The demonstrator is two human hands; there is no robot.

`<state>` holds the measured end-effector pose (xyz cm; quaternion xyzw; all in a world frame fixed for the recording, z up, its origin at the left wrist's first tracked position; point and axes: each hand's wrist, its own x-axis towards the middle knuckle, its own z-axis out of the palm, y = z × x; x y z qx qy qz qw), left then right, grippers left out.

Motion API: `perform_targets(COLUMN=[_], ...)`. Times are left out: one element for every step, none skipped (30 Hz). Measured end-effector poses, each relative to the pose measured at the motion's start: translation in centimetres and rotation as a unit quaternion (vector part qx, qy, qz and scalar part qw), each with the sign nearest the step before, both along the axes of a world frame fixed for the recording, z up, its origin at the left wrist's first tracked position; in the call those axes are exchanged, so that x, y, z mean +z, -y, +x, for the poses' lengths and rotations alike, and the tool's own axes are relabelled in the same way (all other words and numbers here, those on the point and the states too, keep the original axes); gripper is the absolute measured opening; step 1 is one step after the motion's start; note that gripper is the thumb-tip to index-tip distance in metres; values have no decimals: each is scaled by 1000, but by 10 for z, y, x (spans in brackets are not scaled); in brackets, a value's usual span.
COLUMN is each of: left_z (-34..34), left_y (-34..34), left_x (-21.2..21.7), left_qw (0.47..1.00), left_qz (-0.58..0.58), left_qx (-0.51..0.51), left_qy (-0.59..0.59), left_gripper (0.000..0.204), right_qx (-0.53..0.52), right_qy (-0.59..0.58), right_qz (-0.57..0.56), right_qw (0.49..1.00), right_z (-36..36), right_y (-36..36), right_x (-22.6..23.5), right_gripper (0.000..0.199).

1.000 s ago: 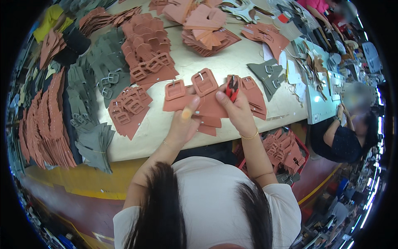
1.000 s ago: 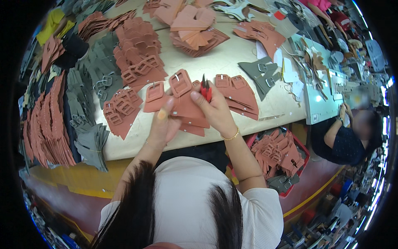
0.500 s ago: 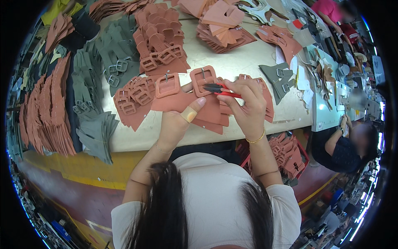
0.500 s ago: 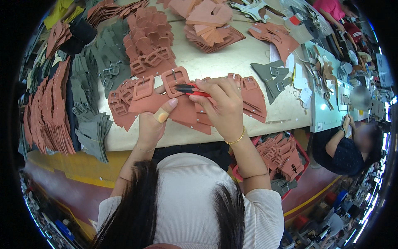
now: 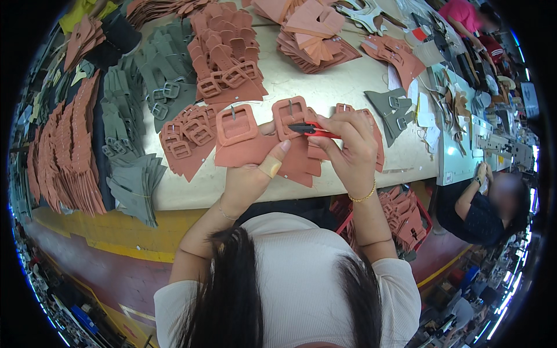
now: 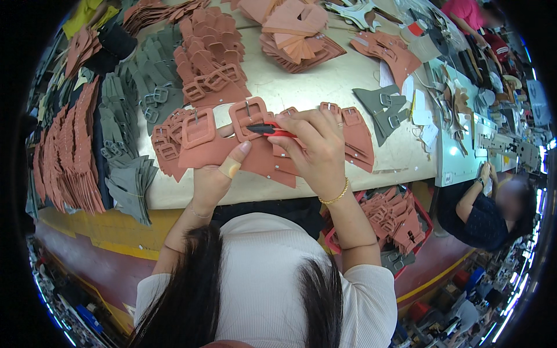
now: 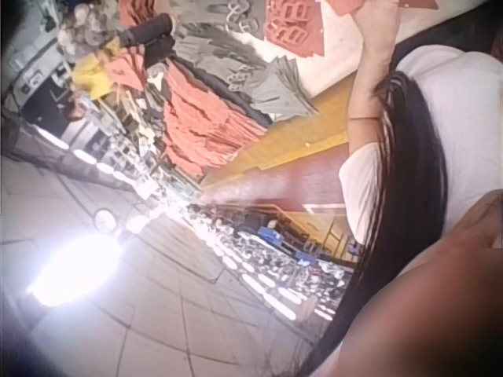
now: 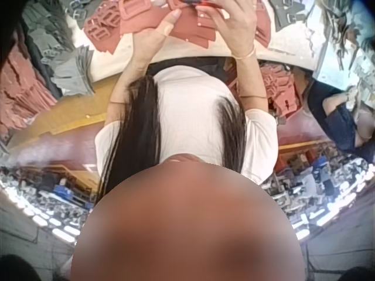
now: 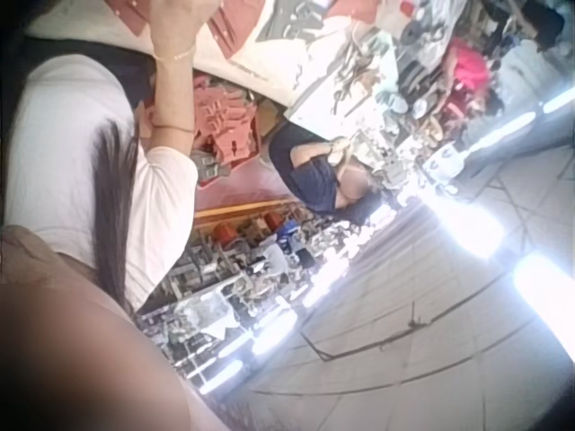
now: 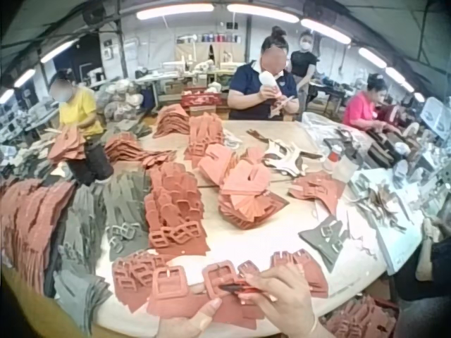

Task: The person uses a red utility knife to trim the edges of stacked reddish-brown leather pieces with buckle cutouts. They repeatedly pick up a stack, trim along the edges, and place the trimmed pieces back on the table. The person also briefly places trimmed pieces into a red basket.

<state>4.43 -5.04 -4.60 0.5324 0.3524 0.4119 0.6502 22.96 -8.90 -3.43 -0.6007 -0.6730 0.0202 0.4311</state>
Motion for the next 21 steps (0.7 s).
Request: perform_targets(left_z=[-1, -1, -2, -2, -3, -3, -3, -3, -2, -3, -3, -3, -4, -5, -5, -4, -3, -1, 1, 2, 3], left_y=[0, 1, 1, 1, 0, 0, 0, -1, -1, -2, -2, -2, -2, -2, -2, -2, -2, -2, -2, 0, 1], left_x=[0, 0, 0, 1, 1, 1, 1, 1, 2, 2, 3, 3, 3, 3, 3, 2, 1, -1, -3, -4, -6], left_qw=[1000, 1000, 1000, 1000, 1000, 999, 1000, 1000, 1000, 1000, 1000, 999, 999, 999, 998, 999, 998, 997, 997, 997, 997], left_qz=[-1, -4, -7, 0, 8, 10, 7, 0, -11, -5, -3, -4, -8, -15, -14, -2, 17, 35, 39, 42, 45], left_qx=[-1, -2, -3, -7, -10, -12, -16, -18, -20, -11, -2, 8, 13, 18, 27, 25, 26, 25, 24, 24, 24], left_qy=[-2, -4, -5, -16, -26, -39, -20, -3, 12, 20, 25, 30, 34, 37, 49, 47, 53, 59, 57, 57, 56], left_gripper=[32, 32, 32, 32, 33, 33, 34, 35, 35, 37, 39, 40, 42, 43, 45, 46, 46, 47, 48, 49, 51], right_qx=[5, 5, 6, 7, 9, 10, 16, 21, 26, 25, 24, 30, 27, 30, 35, 25, 44, 57, 66, 55, 70], right_qy=[-3, -8, -12, -14, -15, -16, -20, -24, -28, -109, -189, -268, -319, -369, -419, -475, -452, -431, -411, -390, -412], right_qz=[1, 1, 2, 0, -2, -4, -3, -1, 0, -20, -40, -50, -40, -20, 0, -27, -61, -101, -137, -191, -194], right_qw=[1000, 1000, 1000, 1000, 1000, 1000, 1000, 999, 999, 994, 981, 962, 947, 929, 907, 879, 889, 895, 899, 899, 888], right_z=[0, -1, -1, -1, -1, -1, 0, 0, 0, 0, 0, 0, -1, -2, -4, -8, -12, -17, -23, -30, -36], right_y=[0, 0, 0, 0, 0, 0, 0, -1, -1, -1, 0, 0, 1, 2, 2, 4, 5, 6, 3, 0, -2], right_x=[0, 0, -1, -2, -3, -4, -6, -9, -11, -13, -15, -17, -18, -18, -18, -18, -16, -15, -15, -15, -15], right_gripper=[34, 34, 33, 33, 33, 32, 30, 28, 27, 26, 26, 25, 26, 26, 26, 29, 29, 28, 25, 22, 21])
